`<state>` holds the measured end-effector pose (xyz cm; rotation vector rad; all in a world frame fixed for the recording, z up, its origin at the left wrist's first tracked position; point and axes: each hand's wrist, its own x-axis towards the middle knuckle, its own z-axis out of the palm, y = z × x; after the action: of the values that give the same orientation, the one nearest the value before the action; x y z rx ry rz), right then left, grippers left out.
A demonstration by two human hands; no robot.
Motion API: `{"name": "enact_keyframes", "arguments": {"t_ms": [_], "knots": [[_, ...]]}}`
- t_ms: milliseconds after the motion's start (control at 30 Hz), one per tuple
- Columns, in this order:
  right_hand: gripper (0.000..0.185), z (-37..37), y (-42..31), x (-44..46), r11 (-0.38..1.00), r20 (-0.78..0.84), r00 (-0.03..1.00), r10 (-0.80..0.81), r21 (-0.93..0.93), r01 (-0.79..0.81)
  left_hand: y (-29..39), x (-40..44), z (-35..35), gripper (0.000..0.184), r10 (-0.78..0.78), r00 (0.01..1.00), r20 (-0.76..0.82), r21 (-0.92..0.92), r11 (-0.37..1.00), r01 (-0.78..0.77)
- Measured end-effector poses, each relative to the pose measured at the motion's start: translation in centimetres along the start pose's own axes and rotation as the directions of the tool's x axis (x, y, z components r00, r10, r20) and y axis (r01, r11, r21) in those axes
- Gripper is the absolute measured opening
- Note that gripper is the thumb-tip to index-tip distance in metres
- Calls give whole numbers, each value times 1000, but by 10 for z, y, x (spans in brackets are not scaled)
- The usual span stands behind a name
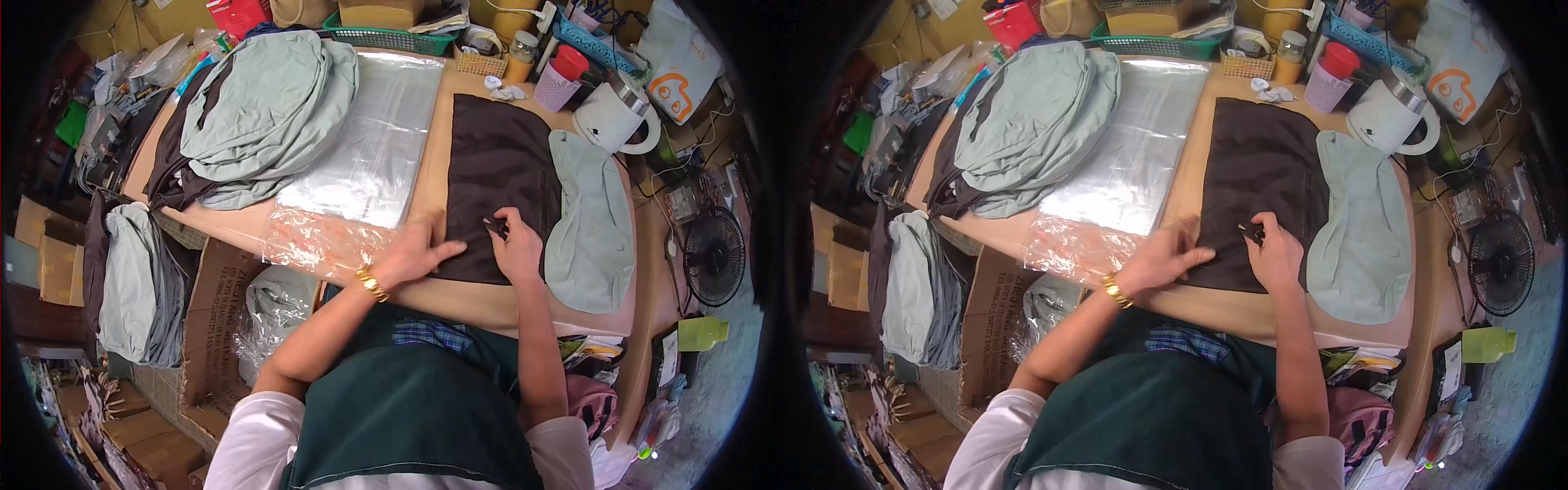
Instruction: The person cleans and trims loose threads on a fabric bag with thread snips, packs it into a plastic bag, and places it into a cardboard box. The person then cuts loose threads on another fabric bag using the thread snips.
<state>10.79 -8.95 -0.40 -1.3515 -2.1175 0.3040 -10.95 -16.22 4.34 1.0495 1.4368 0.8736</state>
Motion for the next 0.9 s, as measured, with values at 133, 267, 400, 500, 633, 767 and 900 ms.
{"name": "enact_keyframes", "arguments": {"t_ms": [133, 267, 400, 500, 633, 767, 900], "knots": [[27, -7, -3, -2, 998, 15, 998, 61, 30, -62, -17, 16, -6, 28, 288, 953, 98, 446, 843, -301], [27, -5, 0, -2, 998, 19, 999, 47, 37, -48, 1, -10, -45, 23, 201, 979, -30, 359, 916, -177], [27, -3, 1, -2, 999, 2, 1000, 24, 43, -24, -2, -25, -110, 22, 323, 818, -476, 148, 946, -288], [27, -1, 2, -2, 999, 2, 999, 36, 25, -36, 15, -29, -142, 28, 295, 563, -772, -24, 872, -489], [27, -1, -1, -2, 1000, -15, 999, 28, 10, -28, 18, -7, -65, 54, 249, 936, -250, -40, 963, -266], [27, -9, -13, -2, 999, -42, 998, 40, -5, -40, -26, 47, 14, 72, 155, 987, -36, -44, 987, -156], [22, -9, 1, -7, 999, 60, 998, -36, -10, 37, -19, 67, 12, 35, 287, 958, 28, 382, 882, -275]]}}
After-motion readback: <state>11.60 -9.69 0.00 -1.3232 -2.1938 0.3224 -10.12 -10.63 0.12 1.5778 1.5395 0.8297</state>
